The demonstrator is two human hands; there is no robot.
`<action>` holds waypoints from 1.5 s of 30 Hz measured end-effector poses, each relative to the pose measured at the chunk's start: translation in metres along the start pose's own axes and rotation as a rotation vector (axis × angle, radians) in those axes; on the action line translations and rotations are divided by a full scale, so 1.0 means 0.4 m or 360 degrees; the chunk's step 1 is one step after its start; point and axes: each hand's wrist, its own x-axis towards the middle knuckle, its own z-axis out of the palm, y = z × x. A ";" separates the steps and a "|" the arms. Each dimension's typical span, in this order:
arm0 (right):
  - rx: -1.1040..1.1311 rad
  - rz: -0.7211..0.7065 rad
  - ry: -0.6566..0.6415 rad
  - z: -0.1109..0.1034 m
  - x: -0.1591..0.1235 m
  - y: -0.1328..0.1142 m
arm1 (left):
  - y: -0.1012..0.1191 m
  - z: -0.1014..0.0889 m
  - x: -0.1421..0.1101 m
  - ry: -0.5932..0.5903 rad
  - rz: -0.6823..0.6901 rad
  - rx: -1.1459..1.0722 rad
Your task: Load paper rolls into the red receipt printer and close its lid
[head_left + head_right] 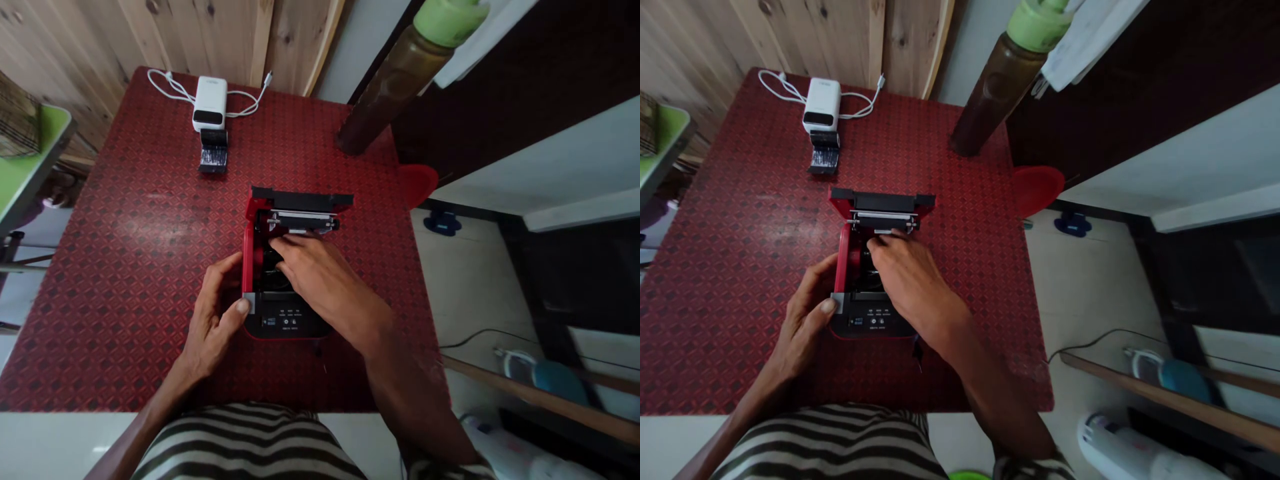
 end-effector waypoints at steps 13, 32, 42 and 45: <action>0.0362 -0.0464 0.0325 -0.019 -0.110 0.020 | 0.009 -0.005 0.003 0.0034 -0.0040 -0.0045; -0.0083 -0.0170 0.1113 0.081 -0.228 -0.067 | 0.132 0.016 0.155 0.0194 0.0319 0.0265; -0.0109 -0.0111 0.1167 0.110 -0.225 -0.061 | 0.065 0.010 0.070 0.0041 -0.0150 -0.0105; -0.0101 -0.0118 0.1172 0.110 -0.225 -0.060 | 0.063 0.010 0.071 0.0022 -0.0137 -0.0076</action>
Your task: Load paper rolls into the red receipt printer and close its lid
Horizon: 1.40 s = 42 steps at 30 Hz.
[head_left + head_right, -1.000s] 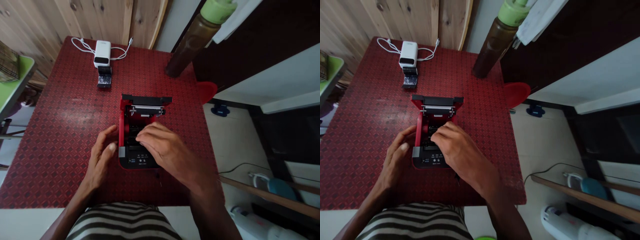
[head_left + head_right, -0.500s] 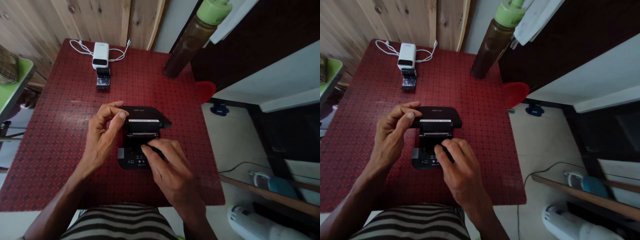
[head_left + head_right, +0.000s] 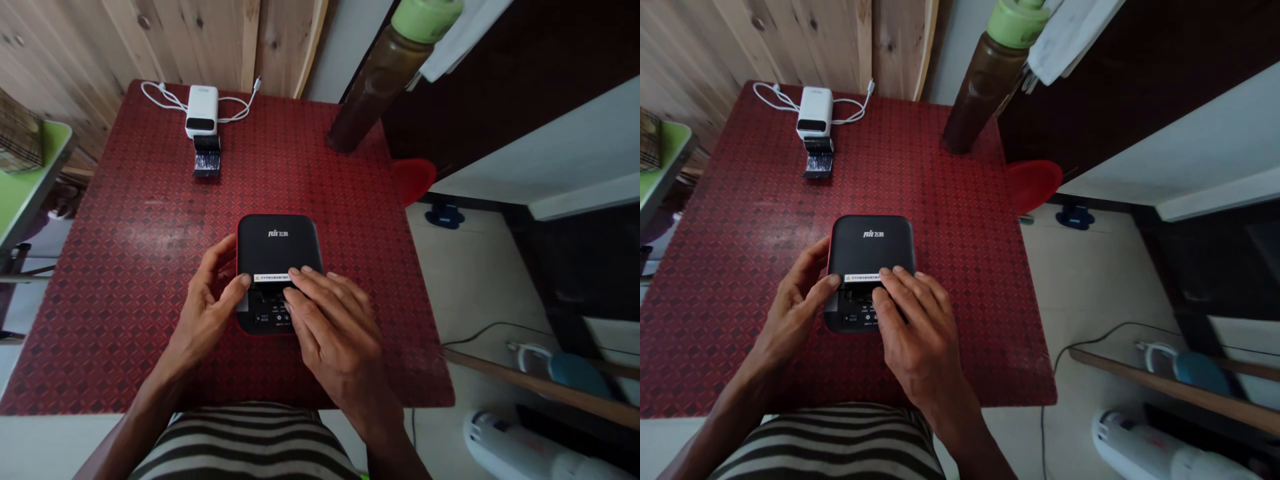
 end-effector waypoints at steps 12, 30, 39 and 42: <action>0.0089 0.0062 0.0008 0.012 -0.005 -0.002 | -0.002 0.006 -0.002 0.0038 0.0036 -0.0011; 0.0241 0.0672 0.0237 0.010 -0.146 0.026 | -0.010 -0.034 -0.051 -0.0065 -0.0096 -0.0086; 0.0277 0.0662 0.0179 0.017 -0.156 0.016 | -0.011 -0.034 -0.049 -0.0099 -0.0061 -0.0089; 0.0267 0.0664 0.0189 0.019 -0.153 0.012 | -0.014 -0.034 -0.050 -0.0101 -0.0043 -0.0091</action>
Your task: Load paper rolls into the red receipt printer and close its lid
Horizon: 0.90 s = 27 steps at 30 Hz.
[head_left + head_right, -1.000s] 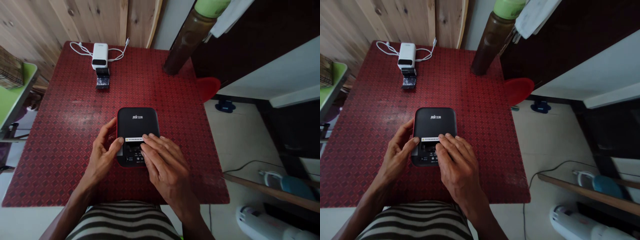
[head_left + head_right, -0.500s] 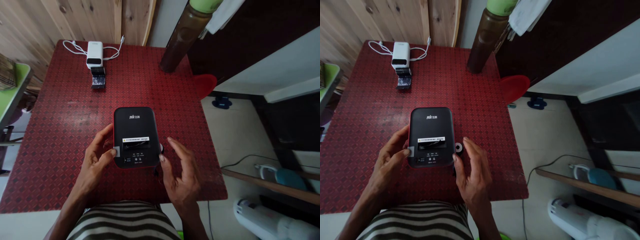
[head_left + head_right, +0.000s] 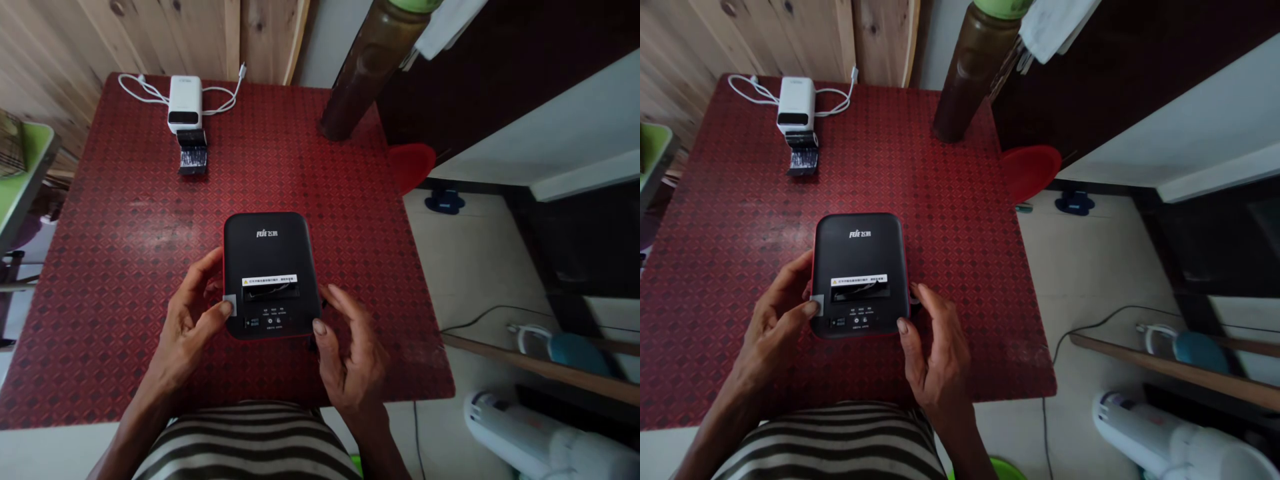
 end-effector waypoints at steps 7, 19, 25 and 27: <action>0.0032 -0.0008 -0.0010 0.003 0.000 -0.002 | 0.005 0.020 -0.003 0.0076 -0.0021 0.0010; 0.0011 -0.0036 0.0023 0.005 0.007 -0.005 | -0.002 0.029 0.002 0.0123 -0.0027 0.0012; 0.0014 -0.0038 0.0042 0.012 0.011 -0.006 | -0.007 0.027 0.003 0.0050 0.0009 -0.0043; 0.0001 -0.0054 0.0037 0.010 0.013 -0.005 | -0.005 0.025 0.002 0.0039 -0.0010 -0.0069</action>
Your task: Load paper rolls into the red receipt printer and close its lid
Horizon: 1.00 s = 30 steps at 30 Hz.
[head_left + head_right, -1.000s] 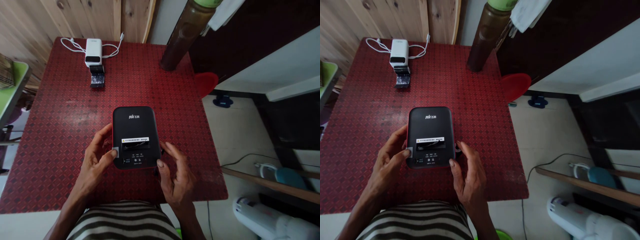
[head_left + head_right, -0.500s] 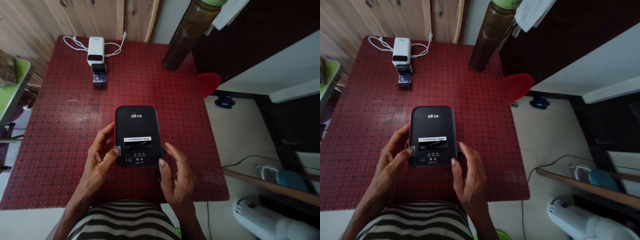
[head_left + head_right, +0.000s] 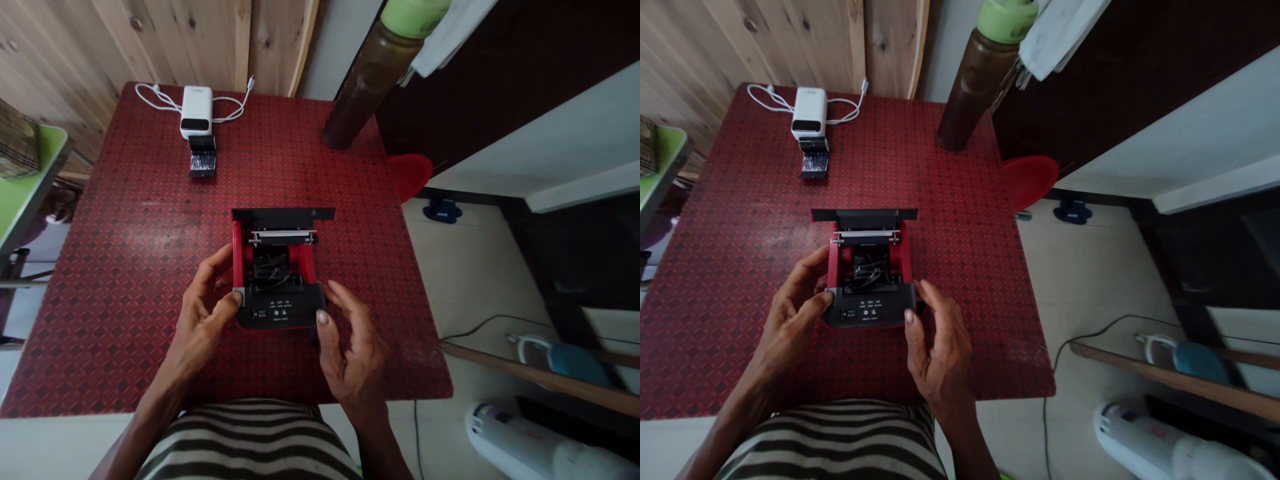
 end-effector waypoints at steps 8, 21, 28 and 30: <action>-0.0054 -0.0201 -0.0041 -0.057 0.105 -0.009 | -0.020 -0.011 0.002 -0.0043 0.0029 -0.0098; -0.0535 -0.0483 -0.1269 0.109 0.335 -0.079 | -0.030 -0.015 0.011 -0.0064 0.0112 -0.0062; -0.0607 -0.0687 -0.1238 0.104 0.345 -0.078 | -0.031 -0.018 0.008 -0.0041 0.0073 -0.0037; -0.0625 -0.0738 -0.1123 0.083 0.339 -0.085 | -0.031 -0.020 0.008 -0.0040 0.0090 -0.0019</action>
